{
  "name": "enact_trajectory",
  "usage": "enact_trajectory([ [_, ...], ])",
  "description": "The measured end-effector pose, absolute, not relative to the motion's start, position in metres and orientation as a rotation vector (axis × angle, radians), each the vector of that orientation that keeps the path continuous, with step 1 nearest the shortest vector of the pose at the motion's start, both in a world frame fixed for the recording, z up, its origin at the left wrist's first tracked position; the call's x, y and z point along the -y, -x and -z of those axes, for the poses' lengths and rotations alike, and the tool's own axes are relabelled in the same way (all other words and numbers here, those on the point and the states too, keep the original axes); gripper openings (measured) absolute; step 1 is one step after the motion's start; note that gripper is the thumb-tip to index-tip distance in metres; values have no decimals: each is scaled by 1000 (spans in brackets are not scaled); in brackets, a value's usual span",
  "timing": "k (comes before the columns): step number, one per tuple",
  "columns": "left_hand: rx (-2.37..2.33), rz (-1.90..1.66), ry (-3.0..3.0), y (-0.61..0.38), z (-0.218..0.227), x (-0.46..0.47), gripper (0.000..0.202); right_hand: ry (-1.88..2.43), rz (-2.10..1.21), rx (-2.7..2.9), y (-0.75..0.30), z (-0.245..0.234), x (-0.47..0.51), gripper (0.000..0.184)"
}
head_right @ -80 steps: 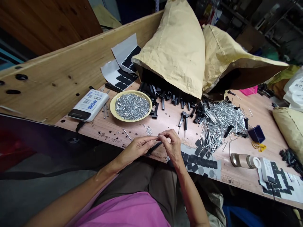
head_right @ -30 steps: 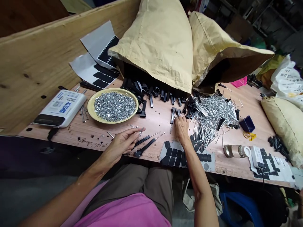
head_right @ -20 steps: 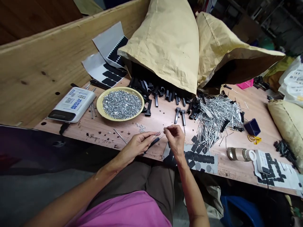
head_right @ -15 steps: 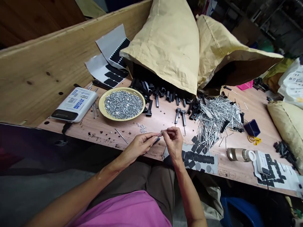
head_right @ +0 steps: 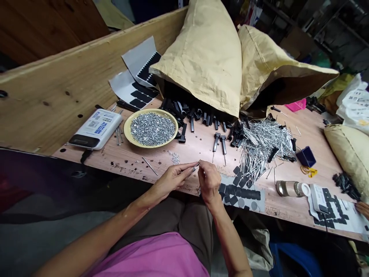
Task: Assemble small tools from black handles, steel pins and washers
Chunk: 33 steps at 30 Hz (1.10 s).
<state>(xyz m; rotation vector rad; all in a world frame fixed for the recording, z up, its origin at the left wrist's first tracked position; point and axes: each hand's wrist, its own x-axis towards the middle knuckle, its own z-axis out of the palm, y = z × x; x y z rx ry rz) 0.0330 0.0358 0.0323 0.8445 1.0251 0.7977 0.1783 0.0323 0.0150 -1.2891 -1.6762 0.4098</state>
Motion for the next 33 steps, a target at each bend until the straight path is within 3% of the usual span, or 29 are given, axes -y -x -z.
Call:
enact_trajectory([
  [6,-896,-722,-725,-28,-40,-40,71,1334,-699,1521,-185,-22,-36,18],
  [11,-848,-654,-715,-24,-43,-41,74,1276,-892,1568,-195,-34,-43,14],
  [26,-815,-638,-794,-23,-44,-41,60,1235,-1239,1467,-205,-47,-47,19],
  [33,-984,-779,-968,-26,-48,-39,43,1288,-1150,1397,-196,-46,-44,14],
])
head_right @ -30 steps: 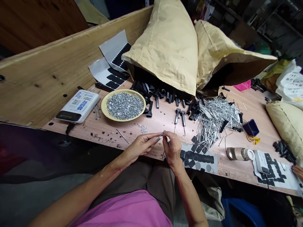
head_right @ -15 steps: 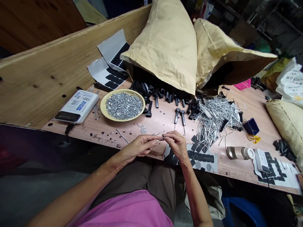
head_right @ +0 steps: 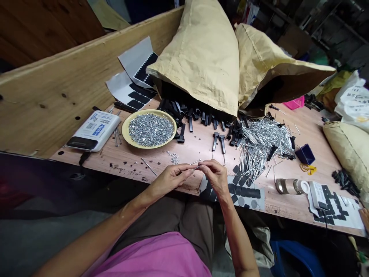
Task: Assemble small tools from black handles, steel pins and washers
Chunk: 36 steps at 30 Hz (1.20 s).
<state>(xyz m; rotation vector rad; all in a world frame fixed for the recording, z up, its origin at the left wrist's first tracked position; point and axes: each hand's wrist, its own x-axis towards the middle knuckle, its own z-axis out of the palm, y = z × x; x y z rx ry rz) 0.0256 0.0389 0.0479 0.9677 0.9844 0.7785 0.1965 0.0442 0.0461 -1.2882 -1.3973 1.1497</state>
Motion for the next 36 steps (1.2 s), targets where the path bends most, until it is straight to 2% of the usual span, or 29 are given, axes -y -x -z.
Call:
enact_trajectory([
  [8,-925,-775,-949,-28,-47,-41,47,1298,-1099,1449,-194,-49,-43,13],
  [16,-985,-845,-1155,-25,-49,-42,29,1272,-1167,1381,-197,-45,-41,13],
  [24,-1097,-1048,-1333,-36,-49,-33,27,1305,-931,1417,-194,-47,-39,10],
  [33,-971,-838,-1087,-31,-45,-35,37,1283,-1110,1352,-195,-47,-39,16],
  [36,-1003,-937,-1155,-34,-43,-33,33,1289,-1122,1360,-194,-48,-40,16],
])
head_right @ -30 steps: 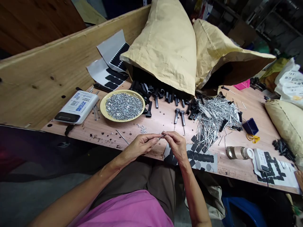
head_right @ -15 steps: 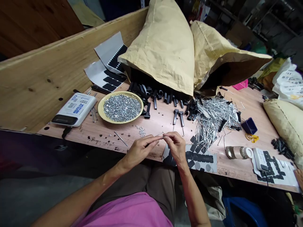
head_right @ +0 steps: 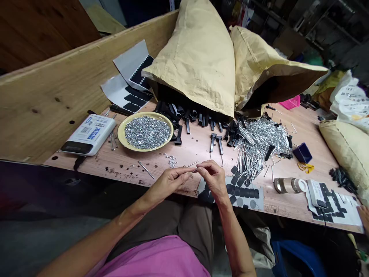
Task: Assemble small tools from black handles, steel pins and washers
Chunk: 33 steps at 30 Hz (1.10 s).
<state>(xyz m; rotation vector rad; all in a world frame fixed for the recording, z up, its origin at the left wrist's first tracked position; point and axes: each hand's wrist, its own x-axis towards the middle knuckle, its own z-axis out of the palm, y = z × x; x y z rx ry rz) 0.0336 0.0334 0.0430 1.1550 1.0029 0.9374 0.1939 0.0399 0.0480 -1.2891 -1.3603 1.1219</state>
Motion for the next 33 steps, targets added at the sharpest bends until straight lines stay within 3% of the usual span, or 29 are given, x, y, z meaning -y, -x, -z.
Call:
enact_trajectory([
  [3,-1019,-1052,-1168,-33,-44,-33,28,1292,-1040,1349,-193,-50,-40,14],
  [8,-829,-655,-914,-27,-43,-33,40,1223,-1243,1311,-193,-52,-39,24],
  [14,-1068,-1094,-1332,-39,-39,-29,27,1348,-1077,1249,-188,-46,-39,20],
  [20,-1059,-1024,-1301,-37,-40,-34,30,1332,-930,1411,-189,-44,-37,15],
  [26,-1047,-1013,-1368,-36,-37,-33,29,1255,-1236,1283,-196,-46,-42,18],
  [33,-1101,-1089,-1524,-40,-33,-29,28,1289,-1171,1229,-192,-41,-38,20],
])
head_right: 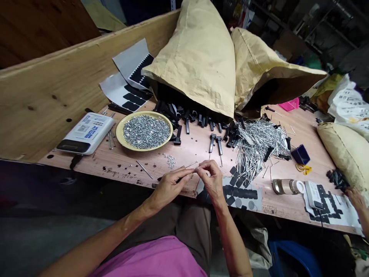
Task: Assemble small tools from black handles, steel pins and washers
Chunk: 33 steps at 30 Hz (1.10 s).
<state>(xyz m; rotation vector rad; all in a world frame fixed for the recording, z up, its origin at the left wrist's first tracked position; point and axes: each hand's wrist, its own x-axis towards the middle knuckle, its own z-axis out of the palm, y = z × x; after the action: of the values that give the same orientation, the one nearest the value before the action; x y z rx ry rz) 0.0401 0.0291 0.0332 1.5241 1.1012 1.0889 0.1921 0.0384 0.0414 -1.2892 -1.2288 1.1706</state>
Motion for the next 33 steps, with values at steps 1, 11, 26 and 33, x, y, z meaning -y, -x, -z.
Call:
enact_trajectory([
  [1,-1114,-1083,-1511,-40,-34,-30,27,1286,-1187,1220,-192,-41,-38,22],
  [11,-1144,-1078,-1521,-47,-36,-28,25,1305,-1269,1171,-195,-41,-36,34],
  [26,-1207,-1053,-1513,-55,-36,-29,21,1359,-1258,1123,-193,-35,-37,35],
  [33,-1145,-1002,-985,-62,-35,-34,29,1572,-1074,1105,-193,-28,-27,38],
])
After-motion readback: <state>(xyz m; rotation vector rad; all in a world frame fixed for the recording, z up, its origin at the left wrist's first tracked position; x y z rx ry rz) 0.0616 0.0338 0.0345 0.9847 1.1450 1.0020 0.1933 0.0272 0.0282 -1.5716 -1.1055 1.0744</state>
